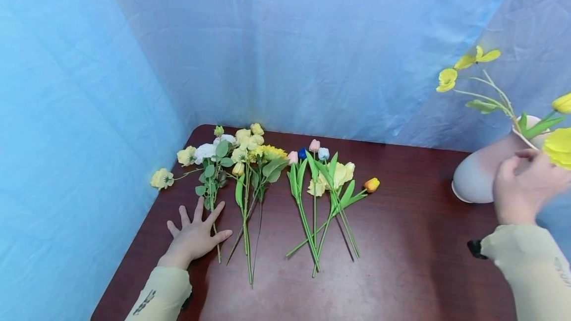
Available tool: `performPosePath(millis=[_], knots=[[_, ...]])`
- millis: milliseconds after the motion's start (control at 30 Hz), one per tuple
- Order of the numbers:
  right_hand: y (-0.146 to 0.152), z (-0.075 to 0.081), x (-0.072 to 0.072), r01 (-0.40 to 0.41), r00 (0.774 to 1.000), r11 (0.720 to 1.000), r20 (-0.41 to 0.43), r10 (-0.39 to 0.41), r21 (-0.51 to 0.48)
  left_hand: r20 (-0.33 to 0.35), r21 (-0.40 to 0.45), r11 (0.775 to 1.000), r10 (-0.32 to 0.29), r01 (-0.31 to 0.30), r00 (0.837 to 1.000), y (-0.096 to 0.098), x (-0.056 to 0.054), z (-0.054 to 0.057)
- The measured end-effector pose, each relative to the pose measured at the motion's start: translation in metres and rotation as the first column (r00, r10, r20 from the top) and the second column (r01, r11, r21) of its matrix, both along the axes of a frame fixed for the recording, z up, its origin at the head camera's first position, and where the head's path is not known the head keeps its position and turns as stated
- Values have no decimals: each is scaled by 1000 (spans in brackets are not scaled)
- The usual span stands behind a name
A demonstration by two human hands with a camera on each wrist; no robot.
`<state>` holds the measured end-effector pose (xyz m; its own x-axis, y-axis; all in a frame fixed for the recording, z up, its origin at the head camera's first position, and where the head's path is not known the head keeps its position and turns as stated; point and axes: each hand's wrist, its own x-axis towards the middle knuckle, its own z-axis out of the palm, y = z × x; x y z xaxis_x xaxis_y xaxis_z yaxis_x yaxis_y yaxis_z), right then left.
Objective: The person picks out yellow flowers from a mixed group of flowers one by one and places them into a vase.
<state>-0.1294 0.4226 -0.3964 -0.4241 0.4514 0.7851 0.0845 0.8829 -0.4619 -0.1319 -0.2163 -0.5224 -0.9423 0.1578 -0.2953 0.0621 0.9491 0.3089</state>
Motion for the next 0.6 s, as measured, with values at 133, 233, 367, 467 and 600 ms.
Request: performPosePath(millis=[133,233,367,467,600], knots=[[-14,-29,-5,-144,988,989,57,143,17,-3,-5,1000,-1,1,1000,0,0,-1],[-29,-50,-10,-239,950,969,192,246,-56,0,-9,1000,-2,2,1000,0,0,0],[-53,-68,-16,-306,855,944,402,328,-120,-2,-10,1000,-1,1,1000,1,0,1],[-74,-77,-17,-361,748,919,538,388,-160,-5,-11,1000,-1,1,1000,1,0,1],[-106,-85,-18,-435,600,874,655,459,-215,-3,-3,1000,0,0,1000,1,0,2]])
